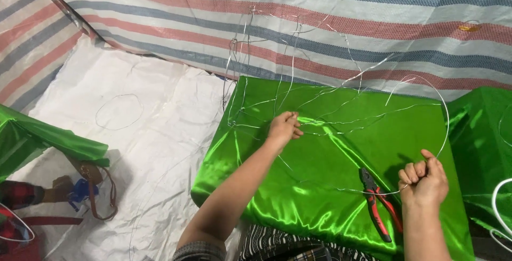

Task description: Refining a wire mesh structure by cutting, bending, and twisting metal wires with pliers.

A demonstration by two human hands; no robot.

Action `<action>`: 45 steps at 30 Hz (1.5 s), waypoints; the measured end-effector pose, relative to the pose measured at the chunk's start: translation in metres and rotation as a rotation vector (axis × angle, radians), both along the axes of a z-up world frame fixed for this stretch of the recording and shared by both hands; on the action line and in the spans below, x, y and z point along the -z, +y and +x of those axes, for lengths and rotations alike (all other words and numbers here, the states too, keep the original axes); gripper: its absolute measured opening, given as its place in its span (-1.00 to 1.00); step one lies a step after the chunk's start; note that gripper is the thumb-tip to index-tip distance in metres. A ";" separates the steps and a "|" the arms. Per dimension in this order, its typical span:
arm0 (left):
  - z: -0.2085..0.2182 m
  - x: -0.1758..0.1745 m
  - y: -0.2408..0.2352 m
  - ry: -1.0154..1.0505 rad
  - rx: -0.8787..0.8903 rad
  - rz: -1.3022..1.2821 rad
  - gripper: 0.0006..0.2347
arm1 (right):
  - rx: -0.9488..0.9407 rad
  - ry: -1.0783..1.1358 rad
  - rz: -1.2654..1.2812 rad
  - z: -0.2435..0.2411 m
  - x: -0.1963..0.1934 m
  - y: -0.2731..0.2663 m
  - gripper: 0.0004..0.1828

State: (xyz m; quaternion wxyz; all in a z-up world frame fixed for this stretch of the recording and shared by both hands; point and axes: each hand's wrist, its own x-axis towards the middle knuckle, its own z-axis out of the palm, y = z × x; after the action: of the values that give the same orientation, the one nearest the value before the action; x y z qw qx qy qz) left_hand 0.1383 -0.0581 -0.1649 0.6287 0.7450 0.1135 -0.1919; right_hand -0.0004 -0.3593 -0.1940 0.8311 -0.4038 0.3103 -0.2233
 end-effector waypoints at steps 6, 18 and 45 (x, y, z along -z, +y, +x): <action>-0.041 -0.048 0.000 -0.212 0.404 0.686 -0.64 | -0.033 -0.068 0.134 0.004 0.013 -0.013 -0.77; -0.076 0.044 0.031 -1.099 1.072 0.812 -0.89 | 0.056 -0.236 -0.181 0.045 -0.064 -0.013 -0.74; -0.072 -0.010 0.017 -0.834 0.650 0.136 -0.87 | 0.044 -0.376 0.568 0.162 -0.020 -0.066 -0.77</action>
State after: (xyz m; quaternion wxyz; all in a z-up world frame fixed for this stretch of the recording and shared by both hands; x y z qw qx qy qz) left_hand 0.0661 -0.0415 -0.1544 0.4789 0.7937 -0.3708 -0.0566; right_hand 0.1621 -0.4257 -0.1743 0.9481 -0.1013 0.2099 -0.2164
